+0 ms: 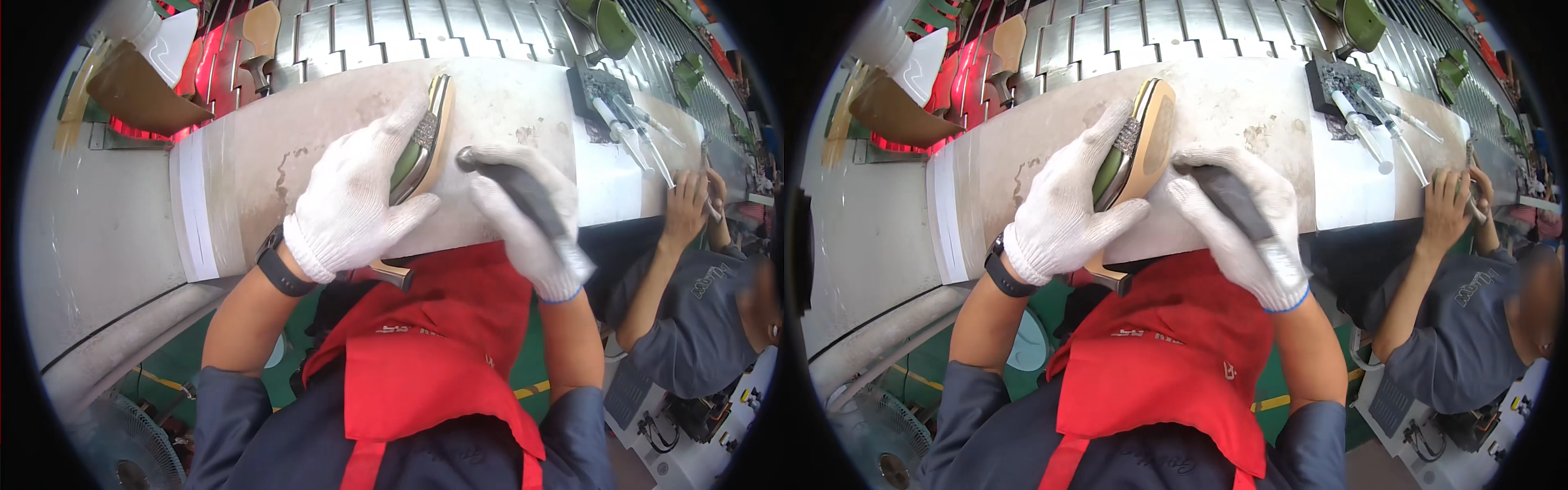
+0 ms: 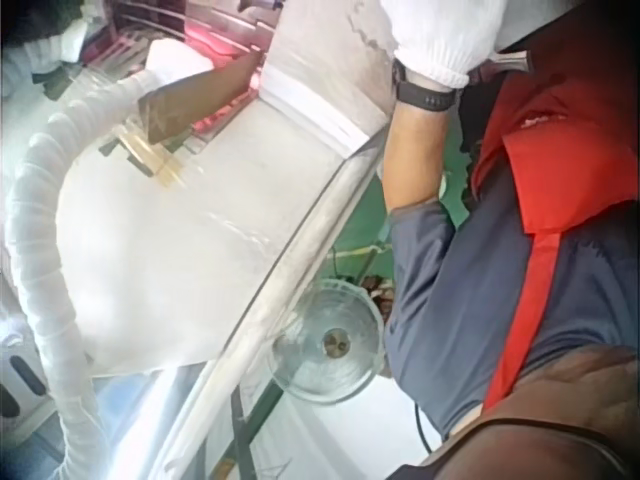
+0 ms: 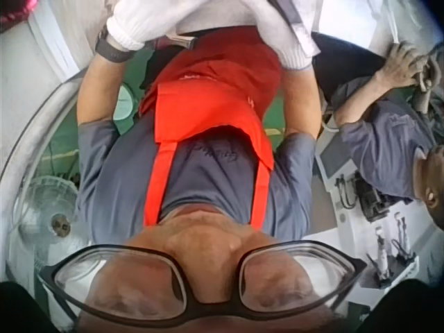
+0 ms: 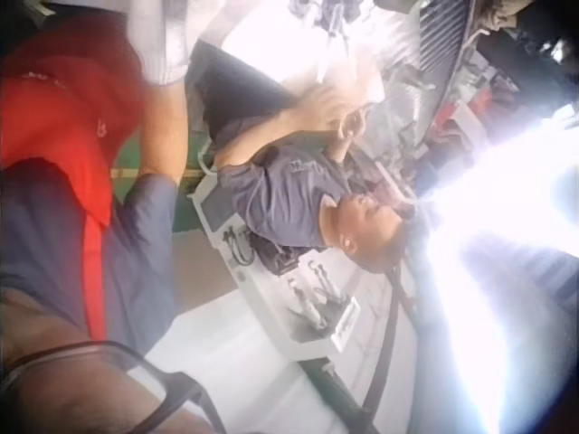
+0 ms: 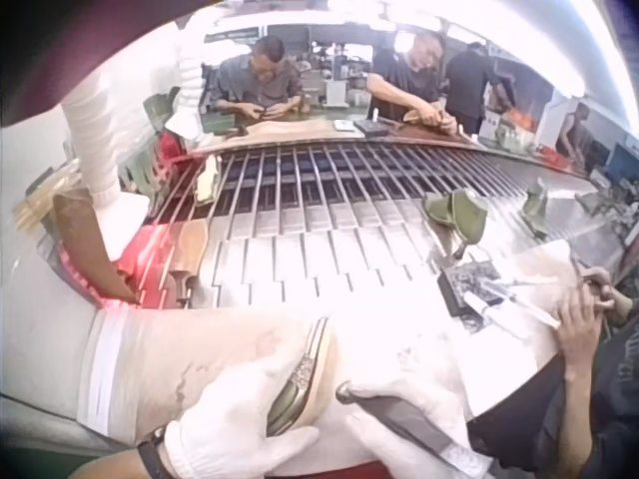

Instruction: The person picks up shoe lasts and outsoles from a conveyor belt, aligns them, and hammers the edges of the outsoles to secure them to the shoes.

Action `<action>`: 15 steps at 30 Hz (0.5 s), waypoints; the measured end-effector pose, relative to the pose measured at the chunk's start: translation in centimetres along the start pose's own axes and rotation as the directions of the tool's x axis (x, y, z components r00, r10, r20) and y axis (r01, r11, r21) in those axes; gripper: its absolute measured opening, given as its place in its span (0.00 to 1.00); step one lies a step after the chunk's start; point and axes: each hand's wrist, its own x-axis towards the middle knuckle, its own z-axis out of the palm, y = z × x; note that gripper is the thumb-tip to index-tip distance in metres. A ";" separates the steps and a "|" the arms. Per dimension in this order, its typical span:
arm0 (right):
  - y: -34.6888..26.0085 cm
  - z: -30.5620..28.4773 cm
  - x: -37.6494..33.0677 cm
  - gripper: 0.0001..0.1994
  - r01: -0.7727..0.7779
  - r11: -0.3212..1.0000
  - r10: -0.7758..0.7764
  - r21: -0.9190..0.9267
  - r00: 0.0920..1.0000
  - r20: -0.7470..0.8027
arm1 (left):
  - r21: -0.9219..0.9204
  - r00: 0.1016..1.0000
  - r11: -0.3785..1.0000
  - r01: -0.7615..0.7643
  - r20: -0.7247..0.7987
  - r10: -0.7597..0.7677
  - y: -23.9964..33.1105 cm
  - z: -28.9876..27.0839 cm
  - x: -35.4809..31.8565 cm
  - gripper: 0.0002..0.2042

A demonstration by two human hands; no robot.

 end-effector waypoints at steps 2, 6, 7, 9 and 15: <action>-1.1 -0.7 0.2 0.14 -0.064 0.896 0.088 0.439 0.996 -0.035 | -0.091 0.999 0.995 -0.038 -0.034 0.035 0.0 0.0 0.2 0.48; -1.4 -1.3 2.5 0.12 0.005 0.690 0.085 0.723 0.993 -0.088 | -0.054 1.000 0.998 -0.014 -0.011 0.013 0.0 -0.3 0.1 0.48; -2.0 -1.6 3.1 0.12 -0.087 0.724 0.165 0.684 0.985 -0.050 | -0.048 0.999 0.998 -0.048 -0.023 0.046 0.0 -0.4 0.2 0.48; -1.4 -0.8 4.9 0.11 -0.084 0.809 0.115 0.581 0.993 -0.016 | -0.049 0.997 0.996 -0.075 -0.030 0.073 -0.2 0.0 0.4 0.48; -1.6 -0.2 3.0 0.13 -0.091 0.871 0.017 0.482 0.988 0.155 | -0.042 0.997 0.997 -0.059 -0.046 0.057 -0.6 0.1 0.3 0.47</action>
